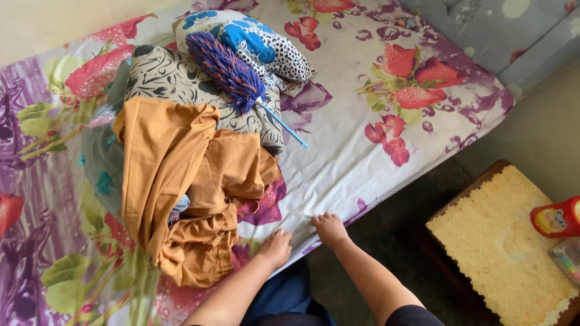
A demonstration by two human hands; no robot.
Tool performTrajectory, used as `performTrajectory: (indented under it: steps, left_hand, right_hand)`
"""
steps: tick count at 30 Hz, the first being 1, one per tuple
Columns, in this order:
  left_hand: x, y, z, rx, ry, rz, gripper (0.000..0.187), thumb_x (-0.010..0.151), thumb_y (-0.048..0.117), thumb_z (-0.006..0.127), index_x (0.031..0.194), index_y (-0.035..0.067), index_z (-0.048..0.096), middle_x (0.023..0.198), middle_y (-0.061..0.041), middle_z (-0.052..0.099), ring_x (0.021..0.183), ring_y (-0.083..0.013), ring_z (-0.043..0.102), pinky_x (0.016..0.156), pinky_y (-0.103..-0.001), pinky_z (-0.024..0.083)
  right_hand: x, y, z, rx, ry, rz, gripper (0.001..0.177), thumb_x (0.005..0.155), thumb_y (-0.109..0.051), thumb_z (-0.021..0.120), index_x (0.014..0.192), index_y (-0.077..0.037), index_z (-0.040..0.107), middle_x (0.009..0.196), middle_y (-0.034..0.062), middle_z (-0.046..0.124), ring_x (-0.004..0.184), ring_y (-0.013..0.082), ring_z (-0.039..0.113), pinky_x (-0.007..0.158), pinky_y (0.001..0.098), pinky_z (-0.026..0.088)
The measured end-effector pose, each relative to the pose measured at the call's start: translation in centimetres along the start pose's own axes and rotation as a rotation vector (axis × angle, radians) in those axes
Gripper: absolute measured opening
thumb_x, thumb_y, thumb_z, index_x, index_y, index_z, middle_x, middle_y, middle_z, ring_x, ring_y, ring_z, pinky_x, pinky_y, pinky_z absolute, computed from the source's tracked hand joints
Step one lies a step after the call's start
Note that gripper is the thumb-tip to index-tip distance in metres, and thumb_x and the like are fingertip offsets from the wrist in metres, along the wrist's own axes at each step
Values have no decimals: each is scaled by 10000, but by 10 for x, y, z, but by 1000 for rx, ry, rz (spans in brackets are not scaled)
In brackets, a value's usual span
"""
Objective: The recorder cleans a bed with a duster and organizes pillows and clothes on it.
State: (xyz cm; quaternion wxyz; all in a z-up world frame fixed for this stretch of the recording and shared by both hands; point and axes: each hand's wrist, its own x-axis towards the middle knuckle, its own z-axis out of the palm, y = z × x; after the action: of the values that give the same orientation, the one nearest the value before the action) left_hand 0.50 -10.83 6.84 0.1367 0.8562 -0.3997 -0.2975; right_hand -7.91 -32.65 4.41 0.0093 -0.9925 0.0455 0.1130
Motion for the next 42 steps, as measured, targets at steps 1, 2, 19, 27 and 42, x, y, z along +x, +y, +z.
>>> performTrajectory:
  steps: [1,2,19,27,42]
  left_hand:
    - [12,-2,1,-4,5,3,355,944,235,643,1271,99,626,1428,-171,567,1326,-367,552,1106,-461,460]
    - [25,-5,0,57,89,39,470,923,240,664,1361,111,554,1519,-167,466,1408,-369,448,1163,-497,368]
    - [122,-50,-30,124,-455,-66,1000,857,464,729,1663,279,168,1730,-171,14,1574,-486,6,1259,-569,190]
    - [108,-38,-54,95,-396,-97,904,821,394,693,1625,292,291,1708,-203,96,1571,-474,67,1253,-559,143]
    - [172,56,-74,-24,-47,-424,877,964,439,646,1637,191,143,1726,-149,-3,1581,-368,57,1265,-535,105]
  right_hand:
    - [-1,3,4,-6,1,0,225,916,-117,597,1140,-126,582,1100,54,700,1121,293,619,929,421,485]
    - [2,8,8,37,17,-45,216,884,-117,620,1099,-122,609,1065,58,715,1086,291,641,926,421,494]
    - [167,87,-96,533,-2,564,235,958,-247,533,1070,-65,634,1011,226,726,971,429,680,832,536,539]
    - [250,31,-176,782,276,223,603,910,-360,644,1401,-56,469,1150,246,676,1053,446,637,883,528,506]
    - [134,219,-83,1239,385,434,319,1022,-313,540,1239,-117,666,656,8,482,590,102,433,531,316,399]
